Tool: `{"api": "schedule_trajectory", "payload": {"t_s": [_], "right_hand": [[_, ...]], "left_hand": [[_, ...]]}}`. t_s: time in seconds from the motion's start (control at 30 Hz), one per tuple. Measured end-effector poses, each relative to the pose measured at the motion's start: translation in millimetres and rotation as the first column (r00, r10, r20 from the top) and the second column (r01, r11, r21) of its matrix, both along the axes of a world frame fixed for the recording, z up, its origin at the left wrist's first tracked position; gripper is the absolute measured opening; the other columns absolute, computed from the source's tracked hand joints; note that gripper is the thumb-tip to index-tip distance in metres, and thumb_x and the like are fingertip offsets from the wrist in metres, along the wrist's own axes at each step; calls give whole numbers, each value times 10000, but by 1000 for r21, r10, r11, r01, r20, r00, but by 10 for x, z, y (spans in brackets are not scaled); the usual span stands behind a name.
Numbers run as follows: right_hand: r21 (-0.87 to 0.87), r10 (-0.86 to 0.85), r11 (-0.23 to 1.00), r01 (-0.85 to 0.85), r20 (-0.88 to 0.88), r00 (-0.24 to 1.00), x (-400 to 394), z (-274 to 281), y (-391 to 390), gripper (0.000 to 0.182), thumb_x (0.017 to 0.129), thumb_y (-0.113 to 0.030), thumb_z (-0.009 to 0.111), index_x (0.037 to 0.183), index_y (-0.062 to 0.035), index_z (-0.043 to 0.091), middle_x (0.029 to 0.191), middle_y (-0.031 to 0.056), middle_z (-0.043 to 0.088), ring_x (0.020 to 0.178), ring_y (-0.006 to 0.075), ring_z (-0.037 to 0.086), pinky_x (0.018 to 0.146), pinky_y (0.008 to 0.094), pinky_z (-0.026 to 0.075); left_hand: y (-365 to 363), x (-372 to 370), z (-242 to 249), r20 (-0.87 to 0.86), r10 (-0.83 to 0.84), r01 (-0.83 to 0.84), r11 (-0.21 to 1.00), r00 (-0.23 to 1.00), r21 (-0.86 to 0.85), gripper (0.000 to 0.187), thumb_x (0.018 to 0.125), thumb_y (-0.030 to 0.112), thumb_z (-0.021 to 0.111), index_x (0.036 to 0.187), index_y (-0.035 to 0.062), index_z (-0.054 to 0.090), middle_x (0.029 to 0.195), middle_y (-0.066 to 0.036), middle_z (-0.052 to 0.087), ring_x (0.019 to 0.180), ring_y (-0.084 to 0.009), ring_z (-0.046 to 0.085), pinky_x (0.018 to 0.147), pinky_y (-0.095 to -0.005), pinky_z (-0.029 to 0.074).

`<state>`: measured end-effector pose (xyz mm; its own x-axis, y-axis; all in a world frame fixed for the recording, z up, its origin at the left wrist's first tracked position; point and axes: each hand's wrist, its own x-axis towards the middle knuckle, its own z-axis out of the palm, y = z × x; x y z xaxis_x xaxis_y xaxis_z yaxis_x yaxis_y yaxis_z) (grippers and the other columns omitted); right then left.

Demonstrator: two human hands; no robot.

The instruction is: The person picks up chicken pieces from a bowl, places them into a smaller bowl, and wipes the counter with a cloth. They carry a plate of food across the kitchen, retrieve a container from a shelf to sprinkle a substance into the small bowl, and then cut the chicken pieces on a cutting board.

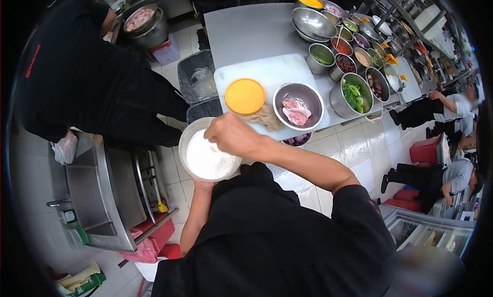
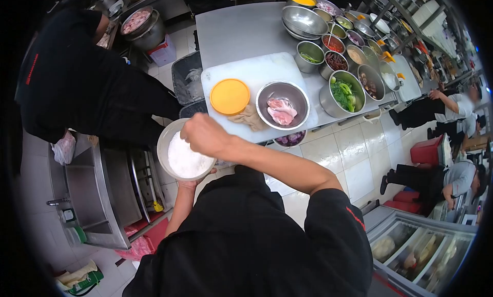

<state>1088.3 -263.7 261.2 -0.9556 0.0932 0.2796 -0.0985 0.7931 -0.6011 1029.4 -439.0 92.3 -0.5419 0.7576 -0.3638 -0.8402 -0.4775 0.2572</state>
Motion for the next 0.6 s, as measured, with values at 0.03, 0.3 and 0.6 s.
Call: {"api": "schedule_trajectory", "payload": {"t_s": [0.03,0.3,0.6], "right_hand": [[-131,-8,991,3,-42,999,31,115,122,159,672,23,624,792,-34,710,767,154,664,720,284,652,661,358,519],[164,-491,860,484,6,871,770,456,1441,172,701,-26,667,865,-29,718,792,172,679,693,246,679,686,318,521],[124,-641,767,629,117,759,1084,420,1669,160,684,11,642,828,2,710,766,206,658,711,312,664,724,350,515]], "left_hand": [[19,-2,16,1,-5,5,1000,1000,-2,651,895,575,324,1354,124,423,1354,-97,472,1221,-321,464,1006,-480,395],[-31,-30,-128,-11,9,-9,998,1000,61,608,902,540,360,1333,122,453,1338,-86,490,1210,-297,481,1001,-462,406],[-103,-13,-102,-44,12,-10,999,999,51,612,893,536,390,1351,132,419,1356,-86,467,1229,-294,459,1014,-465,392]]}}
